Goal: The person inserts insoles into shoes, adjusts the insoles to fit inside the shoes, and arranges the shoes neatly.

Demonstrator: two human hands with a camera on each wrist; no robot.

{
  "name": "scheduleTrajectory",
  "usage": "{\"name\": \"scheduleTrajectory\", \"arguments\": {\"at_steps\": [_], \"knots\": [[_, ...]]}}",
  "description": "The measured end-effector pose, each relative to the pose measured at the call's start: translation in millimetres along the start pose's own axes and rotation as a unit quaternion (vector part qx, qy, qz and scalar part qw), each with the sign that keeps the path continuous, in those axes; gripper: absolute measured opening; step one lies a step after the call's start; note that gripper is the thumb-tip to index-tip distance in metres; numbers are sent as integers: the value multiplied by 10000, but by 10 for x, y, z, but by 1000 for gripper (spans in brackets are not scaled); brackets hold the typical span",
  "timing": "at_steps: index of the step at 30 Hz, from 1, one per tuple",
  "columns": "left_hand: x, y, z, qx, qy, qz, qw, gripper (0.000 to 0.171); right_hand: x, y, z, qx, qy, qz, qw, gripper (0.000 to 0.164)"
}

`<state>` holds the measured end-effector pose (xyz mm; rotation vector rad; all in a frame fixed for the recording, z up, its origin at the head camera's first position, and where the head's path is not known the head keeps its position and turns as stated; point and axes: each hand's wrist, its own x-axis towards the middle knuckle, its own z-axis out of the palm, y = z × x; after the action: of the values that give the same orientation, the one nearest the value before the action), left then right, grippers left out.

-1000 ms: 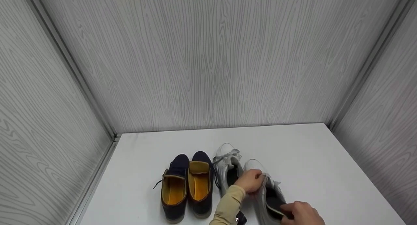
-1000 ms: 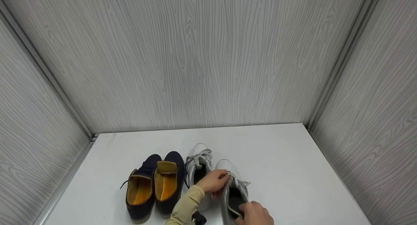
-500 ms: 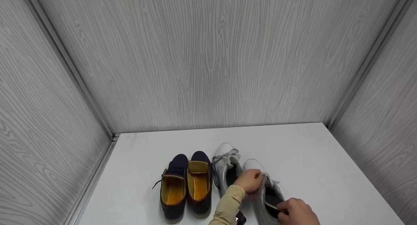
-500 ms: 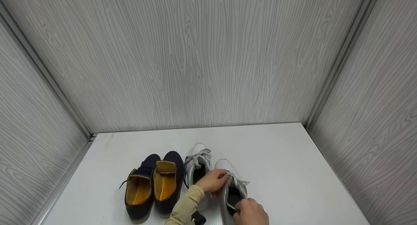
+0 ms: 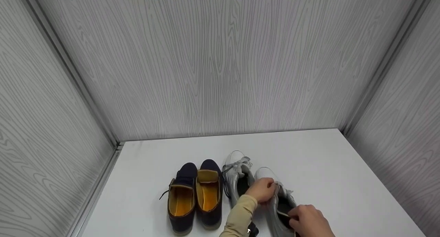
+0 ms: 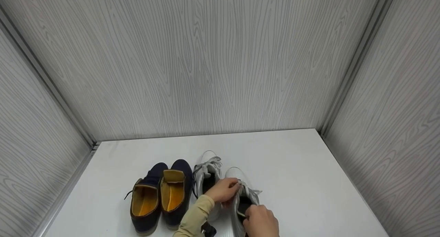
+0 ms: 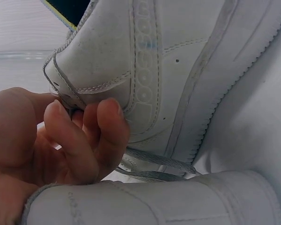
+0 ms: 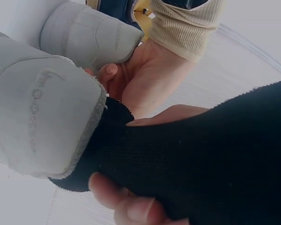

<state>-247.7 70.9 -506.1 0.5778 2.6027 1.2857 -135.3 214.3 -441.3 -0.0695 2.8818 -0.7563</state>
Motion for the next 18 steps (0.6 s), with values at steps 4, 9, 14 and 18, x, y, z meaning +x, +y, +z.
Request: {"name": "scheduleTrajectory", "arguments": {"at_steps": [4, 9, 14, 18], "knots": [[0, 14, -6, 41, 15, -1, 10000, 27, 31, -6, -27, -121, 116, 134, 9998, 13], [4, 16, 1, 131, 27, 24, 9999, 26, 62, -16, -27, -222, 168, 130, 9995, 13], [13, 3, 10, 360, 89, 177, 9992, 26, 89, -27, 21, -225, 302, 91, 9992, 11], [28, -11, 8, 470, 169, 226, 9985, 25, 129, -25, 70, -236, 422, 19, 9988, 10]]}}
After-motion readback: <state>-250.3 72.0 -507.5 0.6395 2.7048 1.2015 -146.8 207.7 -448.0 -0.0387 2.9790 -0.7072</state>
